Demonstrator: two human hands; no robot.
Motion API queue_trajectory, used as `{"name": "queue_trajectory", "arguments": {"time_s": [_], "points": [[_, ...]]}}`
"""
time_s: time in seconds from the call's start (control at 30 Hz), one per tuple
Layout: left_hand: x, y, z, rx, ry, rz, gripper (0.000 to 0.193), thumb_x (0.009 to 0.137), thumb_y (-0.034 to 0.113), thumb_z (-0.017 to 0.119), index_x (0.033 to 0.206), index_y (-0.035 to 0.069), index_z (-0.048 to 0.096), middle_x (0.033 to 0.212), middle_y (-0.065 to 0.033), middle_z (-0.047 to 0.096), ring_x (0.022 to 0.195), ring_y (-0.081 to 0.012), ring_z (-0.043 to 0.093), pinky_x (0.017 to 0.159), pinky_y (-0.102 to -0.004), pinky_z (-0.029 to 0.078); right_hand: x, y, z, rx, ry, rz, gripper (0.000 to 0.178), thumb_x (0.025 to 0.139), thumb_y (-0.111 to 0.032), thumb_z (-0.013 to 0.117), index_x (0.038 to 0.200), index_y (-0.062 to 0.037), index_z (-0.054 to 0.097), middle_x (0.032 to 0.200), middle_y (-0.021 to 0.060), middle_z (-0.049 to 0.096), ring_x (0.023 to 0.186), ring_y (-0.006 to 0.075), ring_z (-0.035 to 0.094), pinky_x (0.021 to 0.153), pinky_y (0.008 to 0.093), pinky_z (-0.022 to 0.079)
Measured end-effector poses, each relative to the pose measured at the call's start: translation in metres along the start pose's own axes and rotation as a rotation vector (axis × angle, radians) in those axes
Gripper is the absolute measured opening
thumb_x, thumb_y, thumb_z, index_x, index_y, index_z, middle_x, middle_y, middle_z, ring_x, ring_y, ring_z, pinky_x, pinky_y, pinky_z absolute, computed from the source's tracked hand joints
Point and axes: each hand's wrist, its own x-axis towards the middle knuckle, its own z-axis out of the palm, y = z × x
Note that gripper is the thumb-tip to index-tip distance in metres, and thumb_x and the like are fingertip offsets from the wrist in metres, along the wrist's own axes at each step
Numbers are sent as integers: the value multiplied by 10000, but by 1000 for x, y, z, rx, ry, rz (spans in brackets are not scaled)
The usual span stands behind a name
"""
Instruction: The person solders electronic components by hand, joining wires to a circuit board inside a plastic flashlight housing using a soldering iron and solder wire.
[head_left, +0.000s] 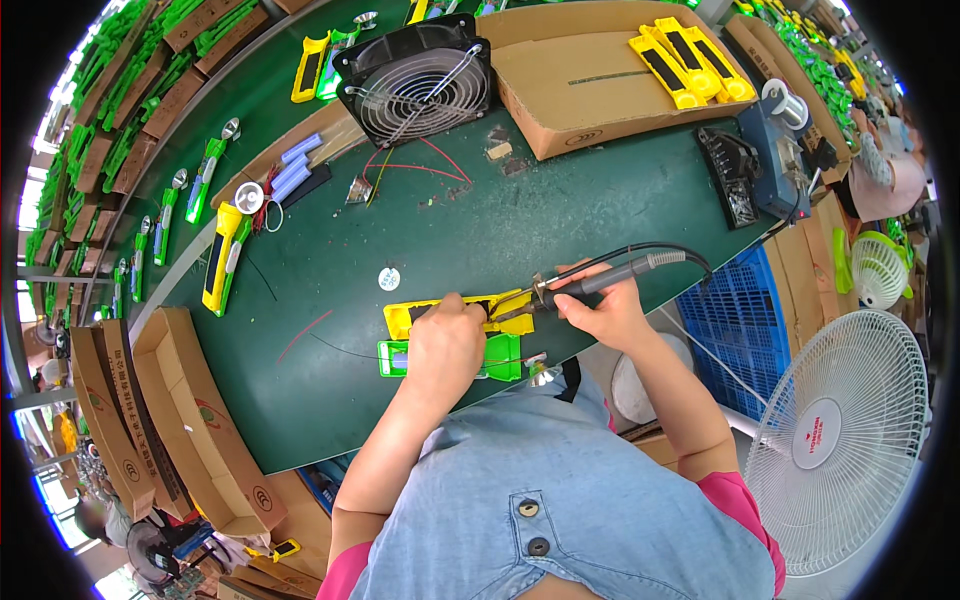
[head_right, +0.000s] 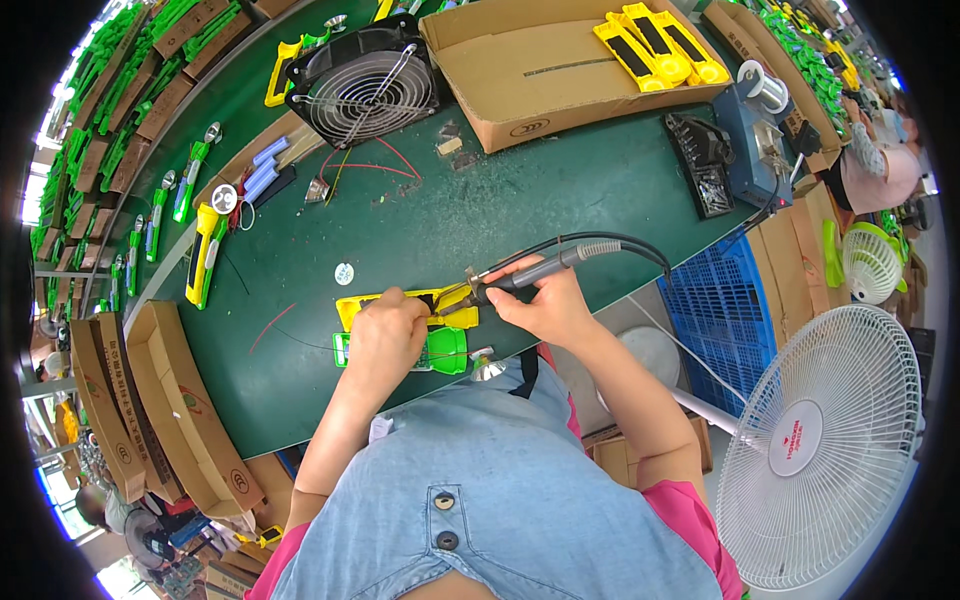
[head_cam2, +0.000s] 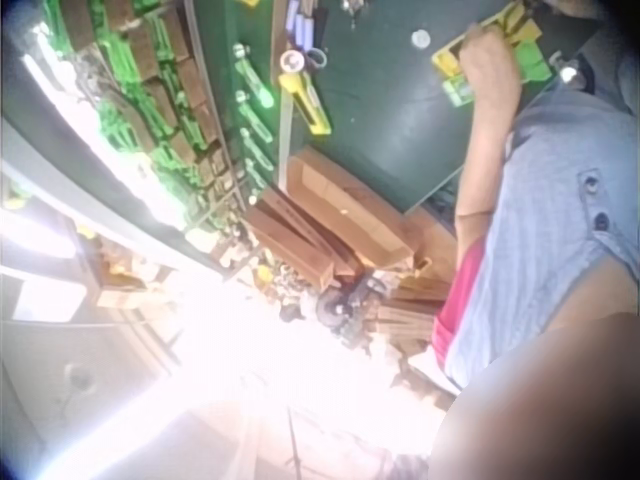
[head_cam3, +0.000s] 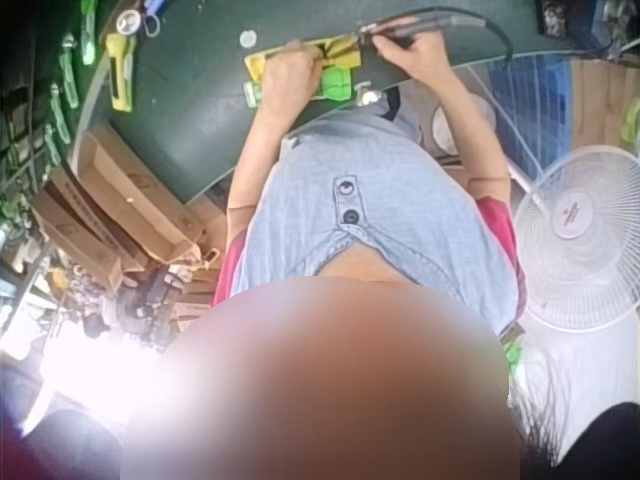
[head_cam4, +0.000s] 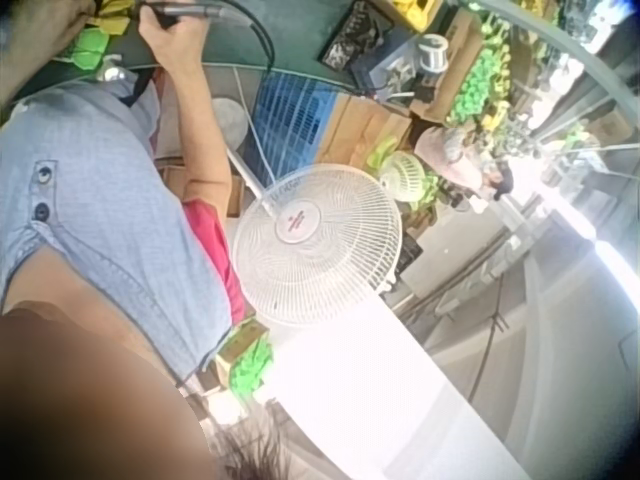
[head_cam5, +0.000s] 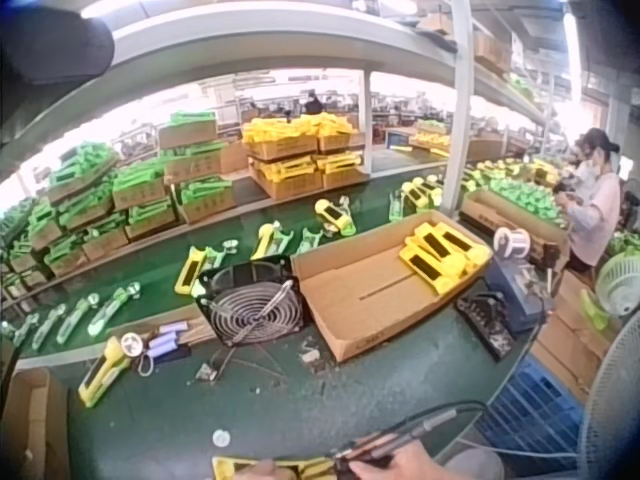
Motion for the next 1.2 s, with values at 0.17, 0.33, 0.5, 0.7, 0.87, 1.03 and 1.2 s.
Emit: {"name": "queue_trajectory", "arguments": {"time_s": [0.17,0.33,0.5,0.7,0.87,1.03,1.2], "points": [[1,0,0,11,4,6,46,677,21,588,706,36,621,690,-125,530,613,-298,572,577,-379,475,-2,-1,4,89,41,44,164,722,-14,660,868,44,612,884,130,602,656,129,601,547,232,498],[1,2,0,24,-4,-4,49,680,22,589,710,36,624,698,-128,532,614,-298,573,580,-377,476,-5,-16,5,83,76,133,164,721,-30,666,869,26,623,840,110,623,689,124,607,593,250,495],[0,3,1,48,6,2,53,681,22,587,714,31,628,703,-129,535,615,-298,574,580,-376,477,-13,-18,1,-32,189,-122,162,738,-36,668,886,18,629,851,94,635,679,120,615,584,253,497],[0,4,3,82,-4,3,48,676,25,590,701,25,630,699,-131,538,612,-294,577,579,-376,478,-41,-27,31,-133,223,-233,249,785,-11,620,1023,-1,549,901,111,639,750,175,644,848,403,474],[1,5,2,64,8,-6,53,672,23,591,706,19,631,703,-134,540,617,-295,579,583,-378,477,-44,-22,47,-210,146,-207,507,703,-68,702,1142,-52,448,982,69,651,952,203,605,1024,494,269],[0,3,1,63,3,-3,57,675,27,591,715,20,632,702,-134,538,627,-297,579,593,-380,476,-37,-27,41,-231,152,-222,578,687,-87,719,1176,-56,411,1101,64,603,1009,197,580,1043,487,249],[0,3,3,55,6,-6,59,677,27,587,714,25,633,705,-134,536,628,-299,578,593,-380,475,-40,-21,51,-132,-71,-107,757,623,-121,756,1250,-42,339,1226,83,497,1143,244,472,1065,504,191]]}}
